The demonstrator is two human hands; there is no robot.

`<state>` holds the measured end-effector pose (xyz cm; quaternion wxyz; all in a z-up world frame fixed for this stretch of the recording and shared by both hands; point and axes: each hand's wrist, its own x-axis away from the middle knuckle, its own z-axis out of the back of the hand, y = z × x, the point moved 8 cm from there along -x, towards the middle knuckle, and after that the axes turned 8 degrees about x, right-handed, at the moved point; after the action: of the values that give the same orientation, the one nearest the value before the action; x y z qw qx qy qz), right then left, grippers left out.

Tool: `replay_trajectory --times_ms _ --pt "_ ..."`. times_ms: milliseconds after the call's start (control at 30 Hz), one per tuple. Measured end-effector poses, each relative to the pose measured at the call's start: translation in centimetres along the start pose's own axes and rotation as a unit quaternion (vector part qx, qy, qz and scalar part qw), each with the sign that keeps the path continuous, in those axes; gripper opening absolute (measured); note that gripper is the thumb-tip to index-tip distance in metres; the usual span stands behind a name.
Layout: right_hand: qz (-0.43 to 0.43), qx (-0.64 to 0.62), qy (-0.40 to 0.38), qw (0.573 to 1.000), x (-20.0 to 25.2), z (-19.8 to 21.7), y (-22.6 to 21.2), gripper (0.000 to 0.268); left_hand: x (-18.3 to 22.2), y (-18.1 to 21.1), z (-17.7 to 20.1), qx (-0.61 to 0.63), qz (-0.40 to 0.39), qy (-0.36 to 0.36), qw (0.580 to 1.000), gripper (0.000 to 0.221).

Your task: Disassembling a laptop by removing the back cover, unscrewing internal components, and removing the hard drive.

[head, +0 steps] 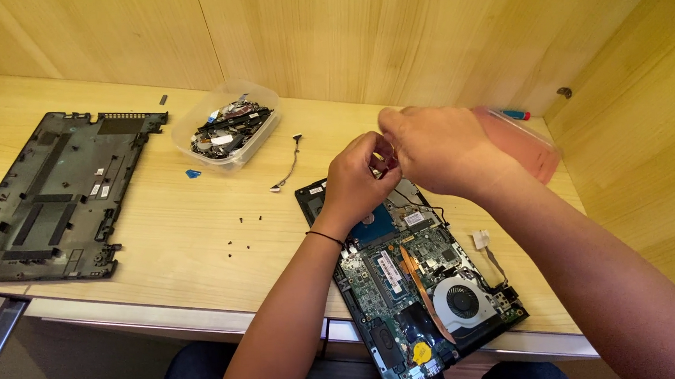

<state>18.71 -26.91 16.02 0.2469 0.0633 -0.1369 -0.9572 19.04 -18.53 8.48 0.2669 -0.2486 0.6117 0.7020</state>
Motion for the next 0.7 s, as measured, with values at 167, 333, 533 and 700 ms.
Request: replay_trajectory --times_ms 167,333,533,700 --pt "0.115 -0.061 0.029 0.991 0.8 1.7 -3.2 0.027 0.4 -1.6 0.0 0.099 0.011 -0.036 0.994 0.004" --pt "0.042 -0.040 0.017 0.998 0.1 1.1 -1.7 0.027 0.5 -2.1 0.4 0.123 0.028 -0.036 0.991 0.013" --pt "0.122 -0.034 0.024 0.992 0.9 1.3 -1.9 0.011 0.5 -1.4 0.8 0.166 0.057 -0.023 0.984 0.024" --pt "0.156 -0.131 0.095 0.974 1.5 1.6 -1.5 0.016 0.5 -1.3 1.1 0.099 0.015 -0.030 0.995 0.016"
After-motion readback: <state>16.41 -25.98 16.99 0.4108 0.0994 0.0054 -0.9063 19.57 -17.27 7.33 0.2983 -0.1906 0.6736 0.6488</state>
